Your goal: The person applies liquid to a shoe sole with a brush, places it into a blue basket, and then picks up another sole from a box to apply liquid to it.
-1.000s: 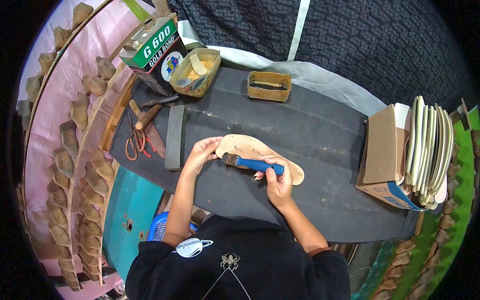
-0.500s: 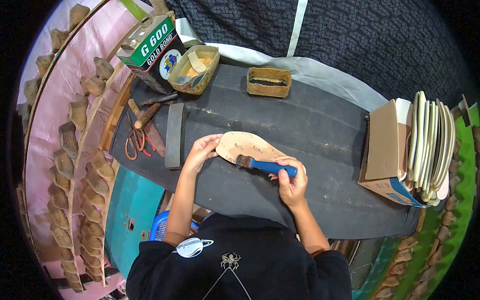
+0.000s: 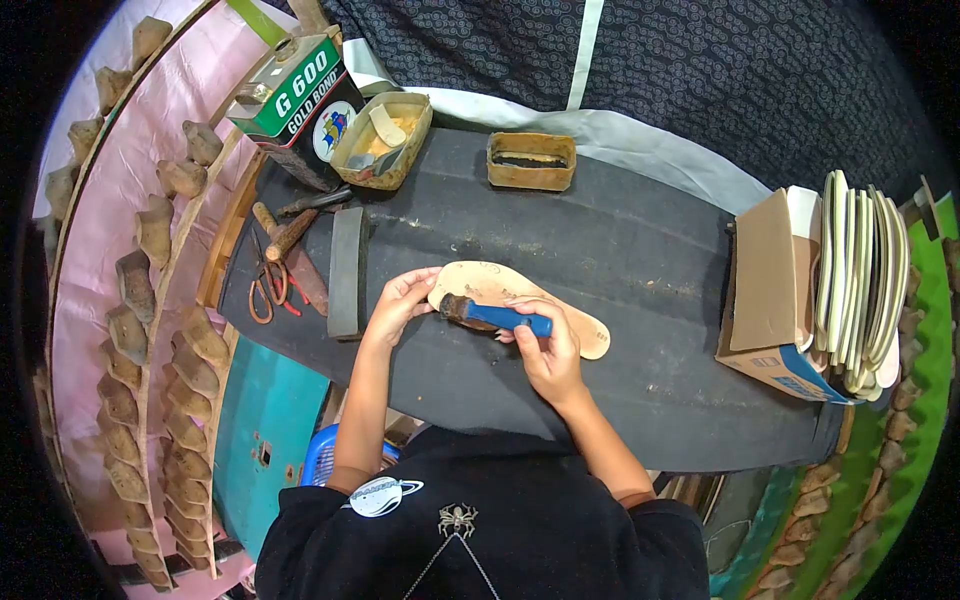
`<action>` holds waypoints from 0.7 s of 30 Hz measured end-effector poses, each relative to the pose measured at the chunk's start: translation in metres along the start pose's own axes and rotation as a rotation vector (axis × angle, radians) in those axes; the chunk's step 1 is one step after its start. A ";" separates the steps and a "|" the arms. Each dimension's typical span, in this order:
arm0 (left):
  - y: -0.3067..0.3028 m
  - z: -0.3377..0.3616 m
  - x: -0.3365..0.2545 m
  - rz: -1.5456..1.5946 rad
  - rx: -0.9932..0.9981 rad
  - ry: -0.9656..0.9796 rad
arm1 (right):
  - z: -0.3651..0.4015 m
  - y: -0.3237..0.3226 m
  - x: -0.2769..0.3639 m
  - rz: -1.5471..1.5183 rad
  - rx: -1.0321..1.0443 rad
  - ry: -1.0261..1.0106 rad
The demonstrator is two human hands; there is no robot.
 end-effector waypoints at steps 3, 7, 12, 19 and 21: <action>0.000 0.000 0.000 0.005 0.001 0.001 | 0.001 -0.003 0.004 0.051 0.042 0.003; 0.001 -0.001 0.000 0.016 -0.001 0.002 | 0.008 -0.037 0.023 0.270 -0.086 -0.032; 0.000 0.000 0.000 0.006 -0.018 -0.011 | 0.018 -0.071 0.038 0.277 -0.221 -0.050; 0.002 0.000 -0.002 0.026 -0.017 0.015 | 0.007 -0.038 0.014 0.026 -0.183 -0.005; 0.001 0.001 -0.001 0.017 -0.019 0.007 | 0.001 -0.020 0.005 0.005 -0.084 -0.002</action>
Point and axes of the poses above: each hand's wrist, its own z-axis away from the middle knuckle, its own y-axis out of the palm, x = y × z, the point moved 9 cm from there along -z, towards the middle knuckle, and after that the axes turned 12 degrees about x, right-handed, at the moved point
